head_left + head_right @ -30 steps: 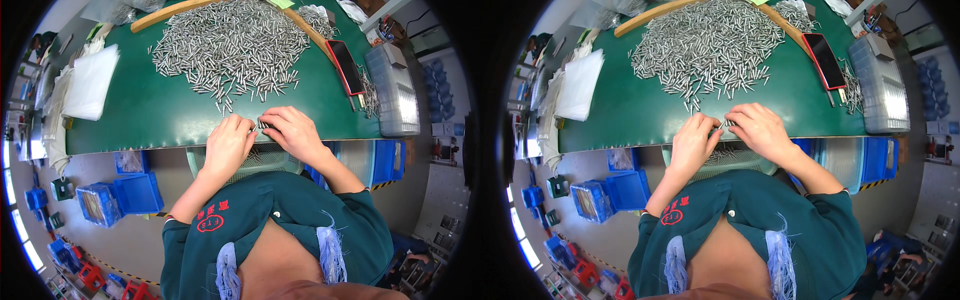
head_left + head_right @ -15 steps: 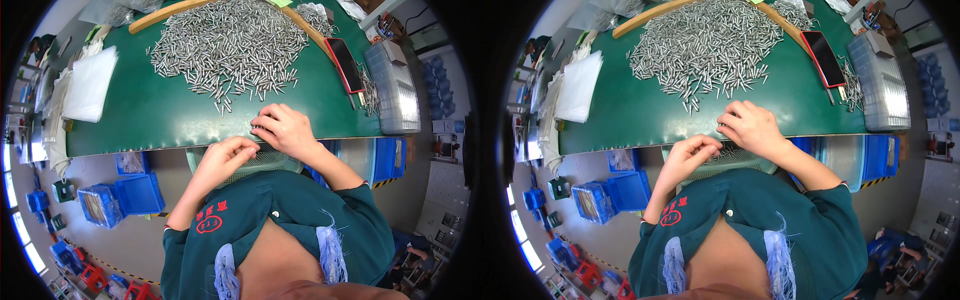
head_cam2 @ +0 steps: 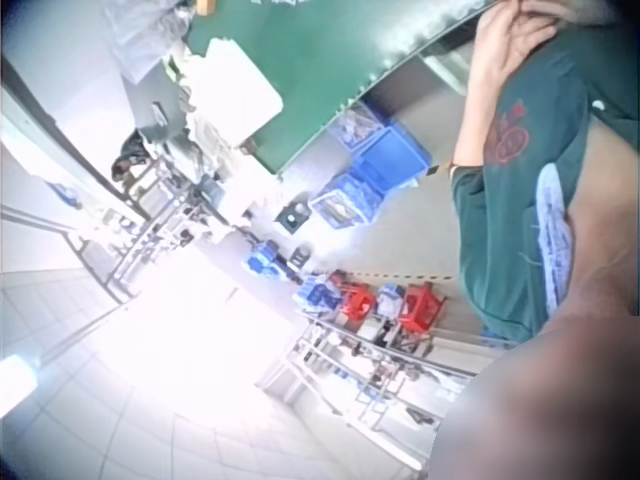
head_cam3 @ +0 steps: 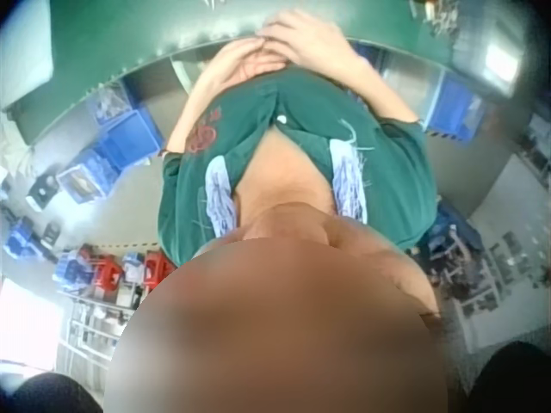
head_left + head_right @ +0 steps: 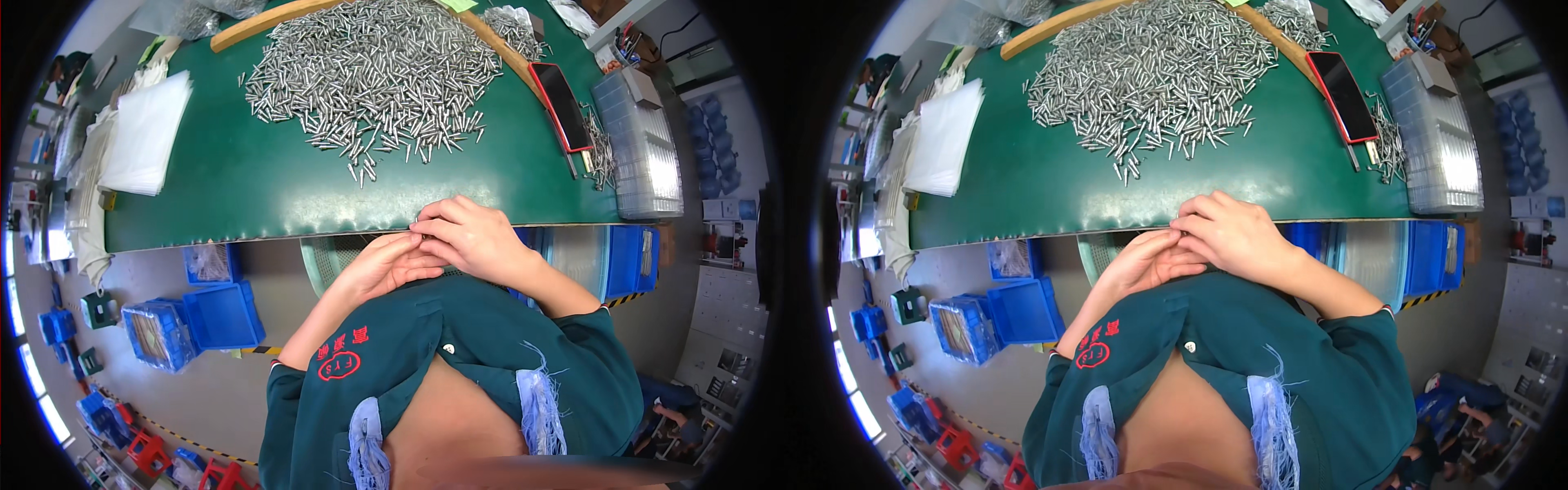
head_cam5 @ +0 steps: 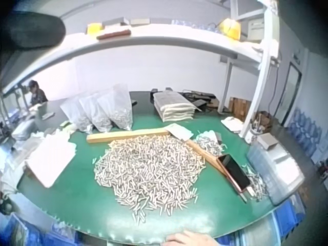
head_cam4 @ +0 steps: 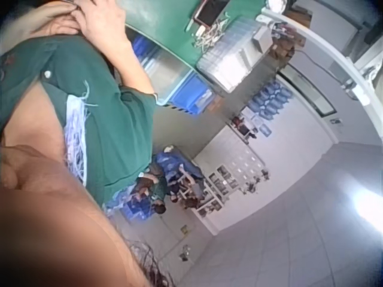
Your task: Inspecting and sorting small metal pins on a green workbench.
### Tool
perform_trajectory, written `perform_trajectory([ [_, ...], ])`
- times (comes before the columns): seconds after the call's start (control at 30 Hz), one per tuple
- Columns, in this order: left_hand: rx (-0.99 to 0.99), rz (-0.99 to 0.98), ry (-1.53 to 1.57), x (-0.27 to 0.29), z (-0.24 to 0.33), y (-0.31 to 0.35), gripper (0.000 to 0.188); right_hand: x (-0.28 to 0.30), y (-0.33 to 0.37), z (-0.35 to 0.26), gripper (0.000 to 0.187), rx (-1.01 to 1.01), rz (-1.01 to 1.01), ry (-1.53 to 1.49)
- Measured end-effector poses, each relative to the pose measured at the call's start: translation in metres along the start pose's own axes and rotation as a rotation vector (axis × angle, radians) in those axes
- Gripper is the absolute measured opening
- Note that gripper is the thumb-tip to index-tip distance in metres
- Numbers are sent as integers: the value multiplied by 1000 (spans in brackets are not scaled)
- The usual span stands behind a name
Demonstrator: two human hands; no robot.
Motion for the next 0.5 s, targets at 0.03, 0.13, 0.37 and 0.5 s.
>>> perform_trajectory([
  [0.03, -13, 33, -6, -2, 1, 1, 36, 1, 1, 1, 24, -1, -2, -1],
  [0.13, -21, 36, -83, -4, 2, 0, 39, -5, 1, 14, 27, -118, -102, -25],
  [0.37, -66, 31, -345, -7, 8, 2, 40, -7, -1, 19, 38, -252, -134, -244],
  [0.5, -179, 73, -491, -20, 27, 10, 39, -10, -4, 27, 38, -295, -124, -452],
])
Point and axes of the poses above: each hand's wrist, its own y-axis away from the middle knuckle, its own x-axis out of the back of the hand, z = x × y, the point moved 8 cm from there along -y, towards the middle knuckle, and after that the axes turned 5 degrees about z, right-handed, at the moved point
